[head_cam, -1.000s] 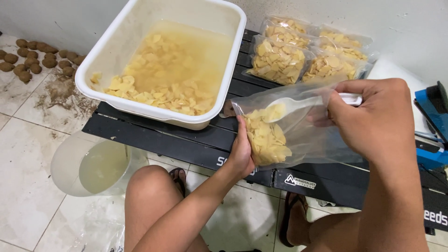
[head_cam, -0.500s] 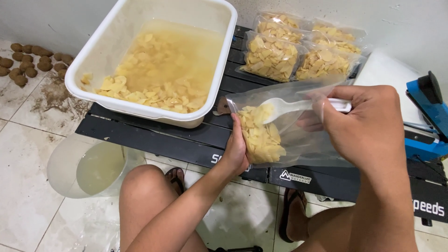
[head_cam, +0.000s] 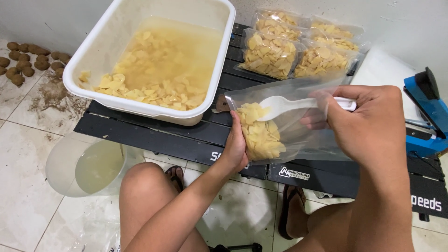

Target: Scooping pieces of fruit from a container of water into plastic bags using a spoon.

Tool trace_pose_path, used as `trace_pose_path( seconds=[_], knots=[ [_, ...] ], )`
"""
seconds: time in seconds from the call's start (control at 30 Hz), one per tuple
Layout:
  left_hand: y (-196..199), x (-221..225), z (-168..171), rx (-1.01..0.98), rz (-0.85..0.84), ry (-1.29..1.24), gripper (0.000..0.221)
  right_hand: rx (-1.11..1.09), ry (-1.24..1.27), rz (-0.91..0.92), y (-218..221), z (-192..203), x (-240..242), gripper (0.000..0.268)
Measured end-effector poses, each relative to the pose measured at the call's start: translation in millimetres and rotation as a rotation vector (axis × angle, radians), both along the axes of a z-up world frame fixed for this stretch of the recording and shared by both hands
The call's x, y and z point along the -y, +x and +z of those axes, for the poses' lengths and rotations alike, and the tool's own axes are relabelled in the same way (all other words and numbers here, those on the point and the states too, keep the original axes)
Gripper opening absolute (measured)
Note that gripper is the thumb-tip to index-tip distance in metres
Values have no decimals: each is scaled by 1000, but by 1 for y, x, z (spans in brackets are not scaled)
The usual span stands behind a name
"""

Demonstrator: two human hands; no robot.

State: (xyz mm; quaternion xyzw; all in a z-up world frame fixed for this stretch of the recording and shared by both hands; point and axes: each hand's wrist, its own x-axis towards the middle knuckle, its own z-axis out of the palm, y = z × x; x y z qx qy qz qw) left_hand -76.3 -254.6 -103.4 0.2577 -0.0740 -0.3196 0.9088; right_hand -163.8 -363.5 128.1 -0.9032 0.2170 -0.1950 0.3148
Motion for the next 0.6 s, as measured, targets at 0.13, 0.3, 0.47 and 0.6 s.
trace_pose_path(
  seconds=[0.13,0.3,0.47,0.6],
  knots=[
    [0,0,-1,-26,-17,4,84,-8,-18,-32,0,-2,3,18],
    [0,-1,-2,-65,-12,29,84,27,30,-37,-2,-6,7,14],
    [-2,-3,10,-110,56,158,88,28,23,1,1,-9,8,17],
    [1,0,-8,-51,-5,4,84,22,-7,-25,0,-6,5,19]
  ],
)
